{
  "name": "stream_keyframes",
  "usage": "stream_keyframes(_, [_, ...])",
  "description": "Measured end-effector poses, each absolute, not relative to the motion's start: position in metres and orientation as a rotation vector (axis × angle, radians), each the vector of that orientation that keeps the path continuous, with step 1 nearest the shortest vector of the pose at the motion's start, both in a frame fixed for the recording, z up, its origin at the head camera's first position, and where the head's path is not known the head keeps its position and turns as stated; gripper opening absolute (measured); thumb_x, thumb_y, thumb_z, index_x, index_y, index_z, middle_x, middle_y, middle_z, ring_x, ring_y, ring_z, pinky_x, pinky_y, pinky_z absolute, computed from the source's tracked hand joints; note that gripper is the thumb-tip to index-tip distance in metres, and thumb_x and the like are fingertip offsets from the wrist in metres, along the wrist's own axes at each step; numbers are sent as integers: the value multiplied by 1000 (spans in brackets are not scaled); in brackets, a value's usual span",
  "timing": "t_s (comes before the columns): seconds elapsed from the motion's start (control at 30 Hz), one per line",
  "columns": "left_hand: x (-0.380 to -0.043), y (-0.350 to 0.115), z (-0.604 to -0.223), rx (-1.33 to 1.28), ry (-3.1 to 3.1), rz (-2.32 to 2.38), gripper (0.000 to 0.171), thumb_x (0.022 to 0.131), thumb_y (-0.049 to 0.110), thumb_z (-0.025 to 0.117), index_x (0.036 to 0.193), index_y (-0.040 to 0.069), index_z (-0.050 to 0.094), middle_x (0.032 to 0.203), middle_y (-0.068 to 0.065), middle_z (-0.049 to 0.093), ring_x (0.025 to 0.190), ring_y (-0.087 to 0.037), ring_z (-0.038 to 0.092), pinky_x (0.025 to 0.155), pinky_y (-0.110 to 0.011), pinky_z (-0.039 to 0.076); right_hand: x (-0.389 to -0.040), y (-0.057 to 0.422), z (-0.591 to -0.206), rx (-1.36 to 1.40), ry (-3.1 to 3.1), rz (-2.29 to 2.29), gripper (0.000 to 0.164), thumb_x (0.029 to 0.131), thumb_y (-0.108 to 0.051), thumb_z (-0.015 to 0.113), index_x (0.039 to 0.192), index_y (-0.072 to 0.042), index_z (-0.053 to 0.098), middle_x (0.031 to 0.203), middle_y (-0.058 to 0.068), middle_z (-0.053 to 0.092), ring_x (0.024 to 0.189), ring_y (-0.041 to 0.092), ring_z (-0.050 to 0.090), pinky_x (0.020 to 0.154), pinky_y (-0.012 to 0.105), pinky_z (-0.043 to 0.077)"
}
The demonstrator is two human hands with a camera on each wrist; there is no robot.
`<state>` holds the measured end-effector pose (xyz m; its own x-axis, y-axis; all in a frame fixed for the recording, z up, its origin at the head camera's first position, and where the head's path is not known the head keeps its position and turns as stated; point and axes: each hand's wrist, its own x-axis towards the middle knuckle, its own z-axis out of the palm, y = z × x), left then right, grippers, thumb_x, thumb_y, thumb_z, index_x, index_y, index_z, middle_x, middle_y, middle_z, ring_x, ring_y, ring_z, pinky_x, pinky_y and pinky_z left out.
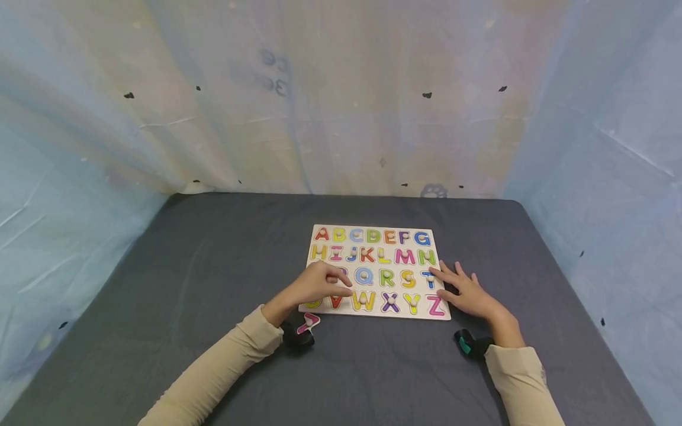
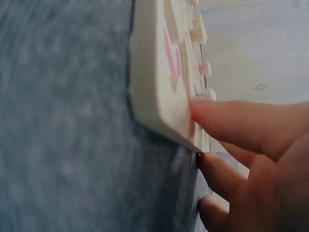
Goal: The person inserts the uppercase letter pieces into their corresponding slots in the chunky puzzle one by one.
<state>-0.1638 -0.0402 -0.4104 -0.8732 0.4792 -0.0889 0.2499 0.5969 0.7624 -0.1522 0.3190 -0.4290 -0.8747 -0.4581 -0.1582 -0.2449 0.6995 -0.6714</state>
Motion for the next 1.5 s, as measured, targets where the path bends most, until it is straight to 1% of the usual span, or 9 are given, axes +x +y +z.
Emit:
stream_keyframes(0.2, [-163, -68, -413, 541, 2597, 1134, 18, 80, 25, 78, 91, 12, 78, 52, 7, 34, 49, -9, 29, 49, -21, 21, -147, 326, -429, -529, 2574, -982, 61, 97, -25, 56, 146, 3, 33, 153, 38, 5, 140, 61, -11, 100, 78, -15])
stream_keyframes(0.27, [-162, -75, -413, 512, 2619, 1144, 18, 79, 24, 78, 91, 11, 78, 52, 6, 33, 49, -9, 29, 49, -21, 21, -146, 326, -429, -518, 2582, -977, 61, 97, -25, 56, 146, 3, 33, 154, 38, 5, 140, 61, -10, 101, 78, -14])
stream_keyframes(0.47, [-156, -84, -415, 486, 2609, 1150, 16, 80, 22, 78, 90, 10, 78, 51, 6, 32, 48, -8, 29, 49, -21, 21, -149, 318, -425, -497, 2628, -897, 62, 97, -29, 56, 147, 0, 34, 154, 37, 9, 141, 61, -3, 101, 79, -10])
stream_keyframes(0.7, [-147, -78, -417, 594, 2537, 1105, 18, 80, 24, 77, 92, 11, 77, 52, 7, 37, 47, -7, 32, 48, -20, 25, -156, 308, -421, -449, 2673, -784, 63, 97, -31, 55, 148, -2, 33, 154, 36, 11, 141, 60, 3, 102, 80, -4])
stream_keyframes(0.83, [-143, -70, -420, 684, 2505, 1070, 17, 78, 24, 79, 90, 12, 77, 53, 8, 39, 50, -3, 34, 52, -17, 28, -157, 303, -421, -438, 2682, -773, 61, 98, -29, 53, 149, -3, 32, 155, 34, 10, 143, 57, 5, 104, 79, -3])
stream_keyframes(0.97, [-139, -62, -423, 766, 2494, 1001, 17, 75, 26, 82, 87, 15, 78, 57, 10, 44, 55, 0, 37, 53, -15, 29, -153, 302, -423, -459, 2682, -783, 61, 99, -30, 53, 149, -3, 32, 155, 34, 10, 143, 57, 6, 104, 79, -1])
stream_keyframes(1.17, [-135, -59, -424, 806, 2522, 926, 13, 74, 26, 83, 84, 19, 79, 60, 11, 46, 58, 2, 38, 53, -14, 28, -152, 307, -423, -499, 2630, -851, 57, 100, -28, 49, 149, -3, 33, 156, 33, 10, 143, 57, 2, 104, 79, -6])
stream_keyframes(1.33, [-134, -59, -423, 858, 2473, 937, 14, 75, 20, 82, 88, 16, 79, 63, 9, 46, 59, 2, 38, 56, -13, 30, -154, 314, -424, -512, 2587, -885, 57, 101, -28, 48, 149, -3, 33, 157, 32, 8, 144, 56, 0, 105, 77, -9])
stream_keyframes(1.5, [-136, -59, -422, 833, 2481, 935, 16, 72, 17, 84, 86, 13, 79, 64, 4, 50, 60, -1, 36, 56, -14, 29, -156, 317, -426, -508, 2575, -874, 58, 101, -32, 47, 150, -4, 32, 157, 31, 8, 145, 55, -1, 105, 77, -10])
